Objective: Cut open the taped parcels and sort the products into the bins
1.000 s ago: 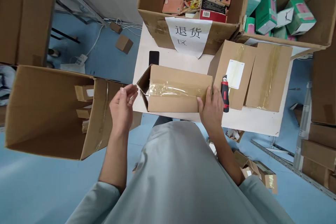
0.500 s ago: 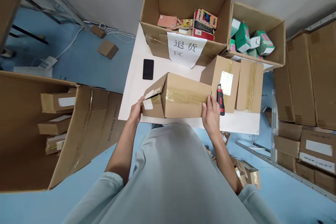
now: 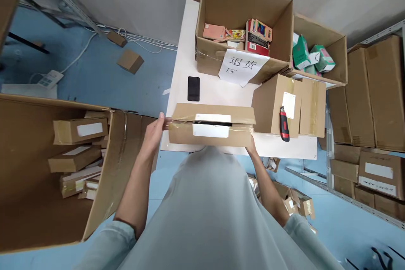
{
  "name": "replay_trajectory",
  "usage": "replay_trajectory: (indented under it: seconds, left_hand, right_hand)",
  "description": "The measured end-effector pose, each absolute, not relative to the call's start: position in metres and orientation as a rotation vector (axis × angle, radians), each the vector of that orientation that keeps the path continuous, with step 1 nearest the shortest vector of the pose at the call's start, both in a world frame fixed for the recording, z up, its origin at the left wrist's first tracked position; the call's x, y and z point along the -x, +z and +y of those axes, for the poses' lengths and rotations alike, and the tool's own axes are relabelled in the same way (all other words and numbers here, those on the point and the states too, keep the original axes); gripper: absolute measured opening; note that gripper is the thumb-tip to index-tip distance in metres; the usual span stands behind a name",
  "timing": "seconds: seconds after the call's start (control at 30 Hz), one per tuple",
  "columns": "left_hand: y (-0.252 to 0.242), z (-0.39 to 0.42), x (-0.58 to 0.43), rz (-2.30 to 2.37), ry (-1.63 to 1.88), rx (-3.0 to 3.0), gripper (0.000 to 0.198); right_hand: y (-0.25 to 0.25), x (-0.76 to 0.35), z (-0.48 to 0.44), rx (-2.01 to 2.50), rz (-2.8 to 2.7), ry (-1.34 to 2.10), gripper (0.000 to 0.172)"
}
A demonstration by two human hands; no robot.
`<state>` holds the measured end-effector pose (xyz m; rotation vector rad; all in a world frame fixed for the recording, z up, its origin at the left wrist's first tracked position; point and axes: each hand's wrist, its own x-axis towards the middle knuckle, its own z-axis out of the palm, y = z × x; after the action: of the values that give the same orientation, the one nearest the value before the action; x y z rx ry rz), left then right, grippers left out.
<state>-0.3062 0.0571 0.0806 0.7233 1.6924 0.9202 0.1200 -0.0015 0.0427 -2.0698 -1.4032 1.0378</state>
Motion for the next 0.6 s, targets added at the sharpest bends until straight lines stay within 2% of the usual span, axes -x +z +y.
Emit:
replay_trajectory:
  seconds: [0.1,0.27,0.33,0.43,0.6]
  left_hand:
    - [0.060,0.086,0.306,1.580,0.853,-0.810,0.080]
    - [0.010,0.176,0.295,1.513,0.777,-1.211,0.057]
    - [-0.007,0.214,0.284,1.489,0.643,-1.410,0.059]
    - [-0.027,0.257,0.267,1.429,0.437,-1.644,0.073]
    - [-0.043,0.290,0.248,1.358,0.230,-1.814,0.085]
  right_hand:
    - [0.048,-0.122,-0.007,2.083,-1.260,1.133,0.081]
    - [0.076,-0.121,-0.027,2.120,-1.021,1.113,0.086]
    - [0.085,-0.116,-0.040,2.119,-0.853,1.083,0.088]
    - [0.097,-0.103,-0.062,2.094,-0.643,1.007,0.094]
    - [0.113,-0.078,-0.091,2.039,-0.583,0.921,0.096]
